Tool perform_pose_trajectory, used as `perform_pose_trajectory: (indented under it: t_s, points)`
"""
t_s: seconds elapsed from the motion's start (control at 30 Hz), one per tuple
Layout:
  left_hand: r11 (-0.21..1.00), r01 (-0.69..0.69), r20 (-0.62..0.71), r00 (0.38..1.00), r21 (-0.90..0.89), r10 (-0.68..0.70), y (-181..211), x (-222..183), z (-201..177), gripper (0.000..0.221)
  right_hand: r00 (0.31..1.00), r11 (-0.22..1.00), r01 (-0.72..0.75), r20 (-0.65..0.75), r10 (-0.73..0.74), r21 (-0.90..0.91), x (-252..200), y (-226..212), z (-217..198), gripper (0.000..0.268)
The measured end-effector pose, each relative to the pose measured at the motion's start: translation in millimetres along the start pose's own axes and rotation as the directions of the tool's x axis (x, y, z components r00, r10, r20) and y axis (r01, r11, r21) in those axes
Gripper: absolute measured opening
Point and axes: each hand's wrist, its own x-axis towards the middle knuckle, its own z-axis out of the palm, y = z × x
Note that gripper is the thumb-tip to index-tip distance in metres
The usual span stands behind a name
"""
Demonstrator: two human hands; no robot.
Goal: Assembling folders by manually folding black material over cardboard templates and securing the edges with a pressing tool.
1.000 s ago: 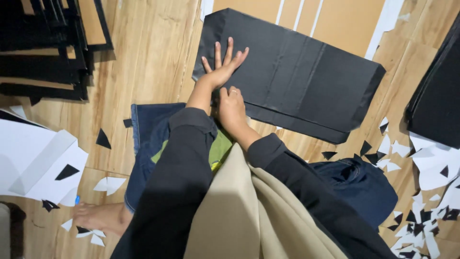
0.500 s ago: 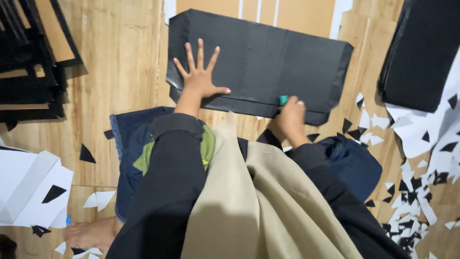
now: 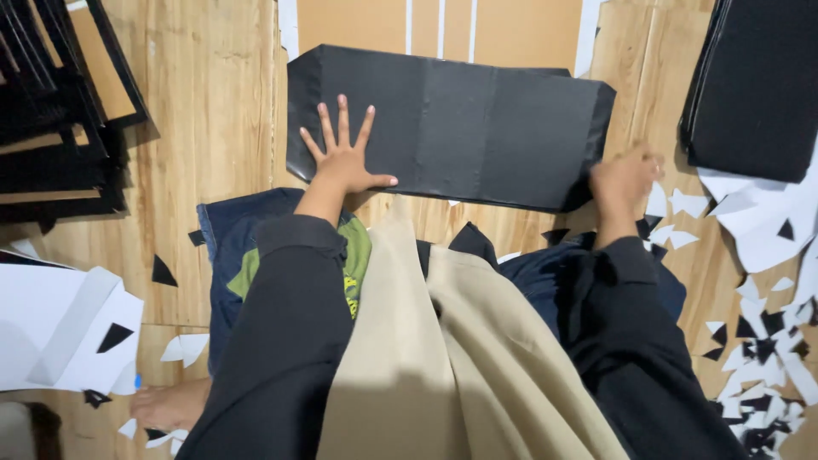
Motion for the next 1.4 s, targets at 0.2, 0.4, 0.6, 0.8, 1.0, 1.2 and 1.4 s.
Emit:
perform_pose_trajectory:
  t_s: [0.2, 0.4, 0.6, 0.8, 1.0, 1.2, 1.4]
  points:
    - [0.995, 0.090, 0.048, 0.995, 0.033, -0.092, 14, 14, -7, 0.134, 0.860, 0.865, 0.496, -0.170, -0.480, 0.067, -29, -66, 12, 0.053]
    - [0.974, 0.073, -0.241, 0.962, -0.214, -0.125, 15, 93, -21, 0.083, 0.731, 0.687, 0.683, -0.215, -0.648, 0.249, 14, -87, 32, 0.035]
    - [0.975, -0.214, -0.446, 0.869, 0.055, 0.215, 42, 93, -27, 0.058, 0.909, 0.845, 0.412, -0.217, -0.356, 0.340, 127, -93, 66, 0.044]
    - [0.946, -0.254, -0.556, 0.765, 0.200, 0.323, 29, 96, 9, 0.065, 0.969, 0.838, 0.213, 0.003, -0.249, 0.502, 141, -124, 51, 0.070]
    - [0.938, -0.306, -0.630, 0.699, 0.165, 0.339, 28, 98, 8, 0.067, 0.994, 0.794, -0.032, 0.099, -0.036, 0.607, 160, -145, 36, 0.082]
    - [0.922, -0.348, -0.642, 0.672, 0.167, 0.370, 32, 89, -3, 0.062, 0.989, 0.868, 0.010, -0.134, 0.065, 0.496, 210, -156, 42, 0.056]
    - [0.929, -0.319, -0.627, 0.690, 0.186, 0.362, 30, 87, -3, 0.064, 0.995, 0.789, 0.094, -0.081, -0.057, 0.607, 237, -172, 55, 0.049]
